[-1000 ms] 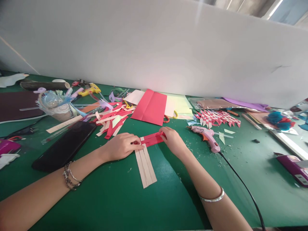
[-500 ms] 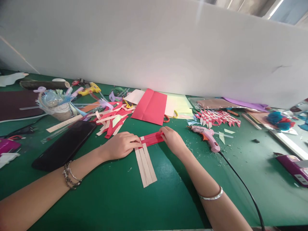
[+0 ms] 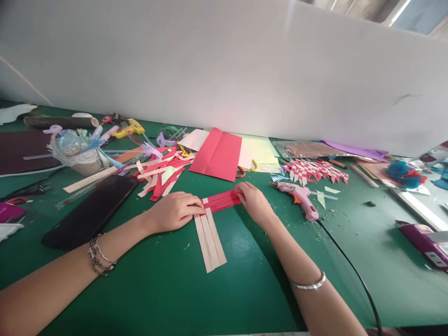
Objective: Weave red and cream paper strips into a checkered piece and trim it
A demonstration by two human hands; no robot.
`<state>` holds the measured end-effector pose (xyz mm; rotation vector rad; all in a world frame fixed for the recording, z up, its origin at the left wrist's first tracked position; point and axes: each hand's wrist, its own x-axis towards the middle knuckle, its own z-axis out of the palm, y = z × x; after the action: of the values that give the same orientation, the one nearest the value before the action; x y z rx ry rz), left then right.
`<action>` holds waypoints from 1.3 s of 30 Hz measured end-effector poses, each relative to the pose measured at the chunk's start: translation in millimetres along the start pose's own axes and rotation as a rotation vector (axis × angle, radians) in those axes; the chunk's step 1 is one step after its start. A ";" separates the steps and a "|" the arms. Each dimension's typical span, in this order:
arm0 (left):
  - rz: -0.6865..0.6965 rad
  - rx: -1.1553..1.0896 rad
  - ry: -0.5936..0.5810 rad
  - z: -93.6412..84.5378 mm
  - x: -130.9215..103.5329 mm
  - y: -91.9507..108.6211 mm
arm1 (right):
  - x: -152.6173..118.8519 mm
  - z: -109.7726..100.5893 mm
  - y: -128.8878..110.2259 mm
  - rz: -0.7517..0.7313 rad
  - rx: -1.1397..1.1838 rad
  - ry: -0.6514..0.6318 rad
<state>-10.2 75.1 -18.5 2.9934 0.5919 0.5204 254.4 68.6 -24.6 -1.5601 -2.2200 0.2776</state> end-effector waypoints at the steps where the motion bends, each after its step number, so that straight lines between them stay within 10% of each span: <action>1: 0.001 -0.001 0.002 -0.2 0.2 0.1 | 0.1 0.1 0.4 0.003 0.003 0.003; 18: -0.012 -0.027 0.024 -2.7 0.9 2.5 | -5.2 -11.7 -9.1 0.053 -0.050 0.218; 25: -0.009 0.050 0.016 -0.3 0.8 2.1 | -16.0 3.8 -54.9 -0.342 -0.178 -0.040; 39: -0.047 0.006 0.028 -3.6 1.6 4.9 | -18.6 5.7 -54.0 -0.220 -0.394 -0.004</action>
<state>-8.2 71.0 -14.0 2.9745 0.6647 0.5594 211.3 32.5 -12.8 -1.4732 -2.5341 -0.2358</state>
